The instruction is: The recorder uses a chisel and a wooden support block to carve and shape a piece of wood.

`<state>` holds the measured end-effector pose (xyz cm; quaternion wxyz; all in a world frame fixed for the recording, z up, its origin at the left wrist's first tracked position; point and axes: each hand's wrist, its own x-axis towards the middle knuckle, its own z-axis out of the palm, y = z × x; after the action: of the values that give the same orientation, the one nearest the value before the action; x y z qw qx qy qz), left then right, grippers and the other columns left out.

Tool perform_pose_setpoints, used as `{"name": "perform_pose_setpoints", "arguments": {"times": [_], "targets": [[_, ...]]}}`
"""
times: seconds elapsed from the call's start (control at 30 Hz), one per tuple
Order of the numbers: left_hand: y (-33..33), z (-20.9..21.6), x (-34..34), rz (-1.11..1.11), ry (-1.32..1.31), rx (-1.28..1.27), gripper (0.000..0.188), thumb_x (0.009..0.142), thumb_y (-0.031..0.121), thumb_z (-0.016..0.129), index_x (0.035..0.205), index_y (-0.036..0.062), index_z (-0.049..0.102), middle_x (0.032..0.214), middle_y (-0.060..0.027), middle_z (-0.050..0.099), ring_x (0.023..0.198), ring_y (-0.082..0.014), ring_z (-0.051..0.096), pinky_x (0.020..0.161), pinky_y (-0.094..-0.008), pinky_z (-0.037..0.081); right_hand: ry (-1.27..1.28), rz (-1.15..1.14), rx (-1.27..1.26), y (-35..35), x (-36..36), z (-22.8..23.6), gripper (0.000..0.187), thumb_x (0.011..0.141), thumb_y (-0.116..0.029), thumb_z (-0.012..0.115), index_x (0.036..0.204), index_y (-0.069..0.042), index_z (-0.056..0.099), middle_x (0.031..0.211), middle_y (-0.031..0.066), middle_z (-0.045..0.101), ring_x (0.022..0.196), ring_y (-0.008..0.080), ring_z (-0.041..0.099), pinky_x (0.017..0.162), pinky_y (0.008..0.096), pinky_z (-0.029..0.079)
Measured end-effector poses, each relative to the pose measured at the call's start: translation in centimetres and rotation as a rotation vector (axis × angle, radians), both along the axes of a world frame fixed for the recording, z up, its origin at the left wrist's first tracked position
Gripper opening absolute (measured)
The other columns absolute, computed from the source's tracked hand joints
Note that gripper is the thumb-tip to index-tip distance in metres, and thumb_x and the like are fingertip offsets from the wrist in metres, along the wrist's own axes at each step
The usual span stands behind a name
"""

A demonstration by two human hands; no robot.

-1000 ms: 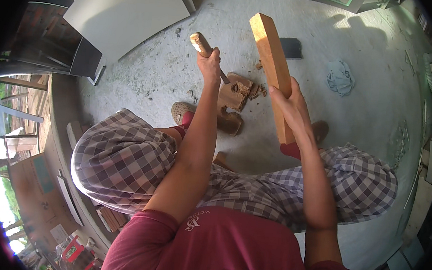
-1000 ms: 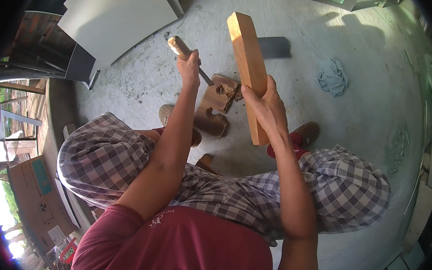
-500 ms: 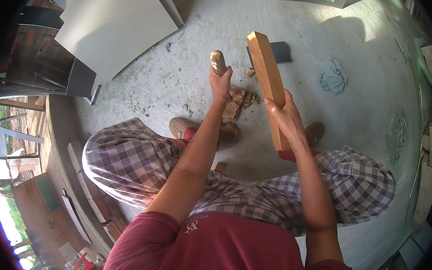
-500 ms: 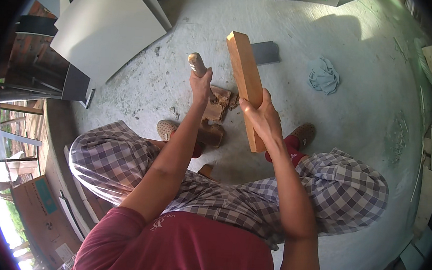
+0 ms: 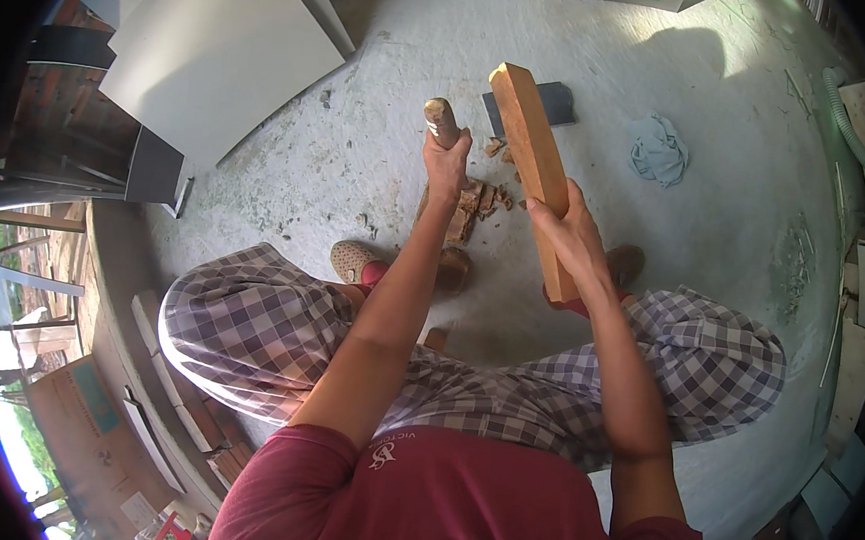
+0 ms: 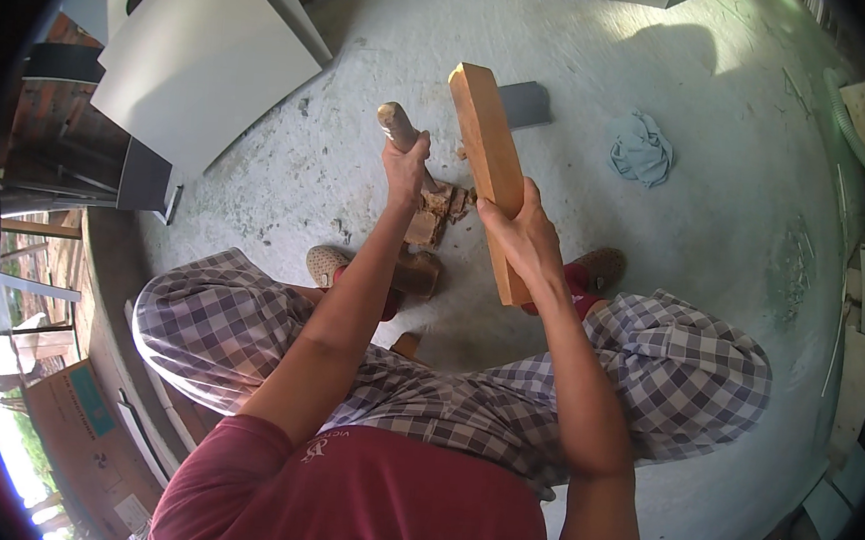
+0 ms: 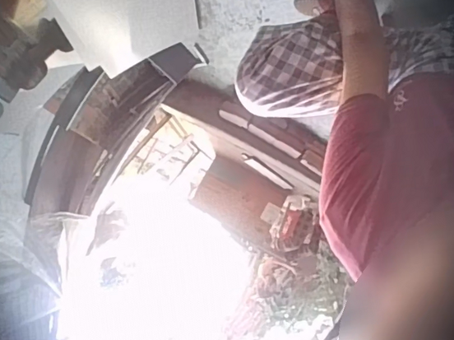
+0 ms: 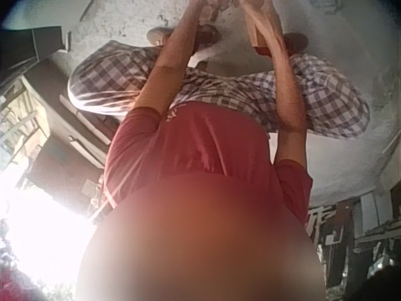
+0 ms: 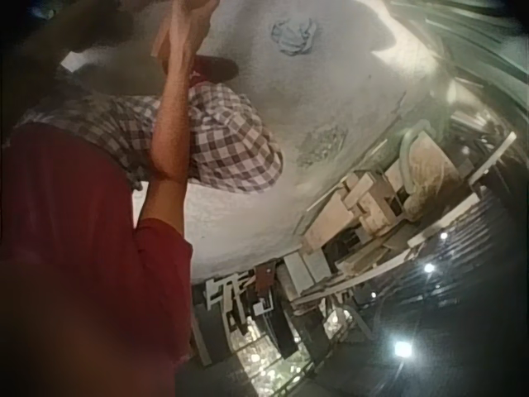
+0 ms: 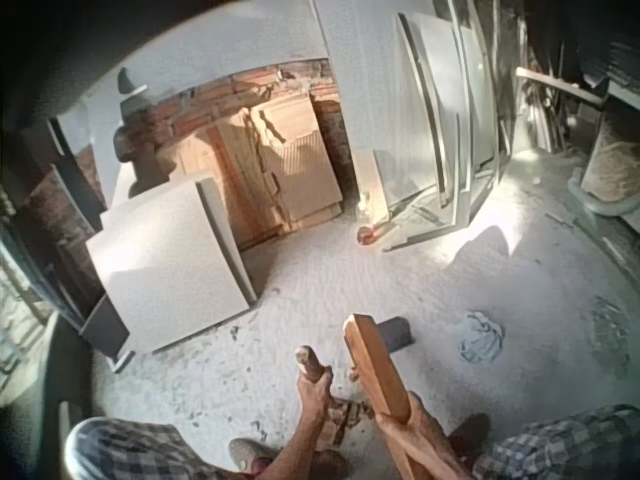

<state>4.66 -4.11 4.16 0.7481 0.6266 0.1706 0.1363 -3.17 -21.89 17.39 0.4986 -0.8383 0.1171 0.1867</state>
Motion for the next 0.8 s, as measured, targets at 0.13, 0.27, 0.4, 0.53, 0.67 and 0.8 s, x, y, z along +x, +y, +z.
{"name": "perform_pose_setpoints", "arguments": {"times": [0.13, 0.27, 0.4, 0.53, 0.67, 0.8], "targets": [[0.0, -0.7, 0.1, -0.001, 0.018, 0.044, 0.014, 0.081, 0.012, 0.064, 0.08, 0.0058, 0.051, 0.068, 0.0007, 0.052, 0.06, -0.0091, 0.048, 0.058, -0.0254, 0.04, 0.006, -0.002, -0.007, -0.3, 0.0, -0.1, 0.071, 0.076, -0.046, 0.059, 0.128, -0.002, 0.04, 0.112, 0.0227, 0.059, 0.104, 0.0357, 0.059, 0.089, 0.0399, 0.044], [-0.2, -1.0, 0.1, -0.007, 0.001, 0.006, 0.014, 0.082, 0.013, 0.064, 0.08, 0.0058, 0.052, 0.068, 0.0008, 0.052, 0.061, -0.0091, 0.048, 0.058, -0.0254, 0.04, 0.014, -0.011, -0.01, -0.5, 0.1, -0.2, 0.072, 0.077, -0.046, 0.06, 0.129, -0.001, 0.039, 0.112, 0.0231, 0.059, 0.105, 0.0358, 0.059, 0.09, 0.0399, 0.044], [-0.4, -1.2, 0.6, -0.013, -0.011, 0.009, 0.013, 0.082, 0.013, 0.064, 0.08, 0.0059, 0.053, 0.069, 0.0009, 0.053, 0.062, -0.0086, 0.048, 0.059, -0.0252, 0.04, -0.003, -0.015, -0.007, -0.9, 0.1, -0.4, 0.072, 0.077, -0.046, 0.06, 0.129, -0.001, 0.039, 0.112, 0.0232, 0.059, 0.105, 0.0358, 0.058, 0.09, 0.0396, 0.044], [0.6, -1.1, 0.7, -0.034, 0.004, 0.038, 0.012, 0.082, 0.012, 0.063, 0.08, 0.0062, 0.053, 0.07, 0.0011, 0.054, 0.063, -0.008, 0.048, 0.059, -0.0254, 0.04, -0.022, 0.0, 0.017, -0.2, 0.4, 0.4, 0.072, 0.078, -0.046, 0.06, 0.13, -0.002, 0.038, 0.113, 0.0229, 0.059, 0.105, 0.0362, 0.058, 0.09, 0.0399, 0.043], [-0.2, -0.7, 0.6, -0.103, -0.04, -0.018, 0.012, 0.079, 0.011, 0.064, 0.086, 0.0049, 0.057, 0.074, 0.0014, 0.057, 0.067, -0.0068, 0.05, 0.06, -0.0255, 0.042, -0.087, -0.033, 0.122, -1.1, 0.0, -1.7, 0.069, 0.079, -0.042, 0.062, 0.131, -0.002, 0.039, 0.114, 0.0202, 0.059, 0.106, 0.0335, 0.057, 0.089, 0.039, 0.043], [-0.5, 0.2, 0.1, -0.183, 0.096, -0.007, 0.033, 0.074, 0.002, 0.062, 0.106, 0.0026, 0.056, 0.082, 0.0005, 0.058, 0.075, -0.0087, 0.053, 0.07, -0.0269, 0.047, 0.036, -0.033, 0.123, -0.4, -0.1, -1.0, 0.067, 0.081, -0.04, 0.062, 0.131, -0.001, 0.039, 0.115, 0.018, 0.056, 0.103, 0.0292, 0.057, 0.089, 0.0362, 0.042]]}}
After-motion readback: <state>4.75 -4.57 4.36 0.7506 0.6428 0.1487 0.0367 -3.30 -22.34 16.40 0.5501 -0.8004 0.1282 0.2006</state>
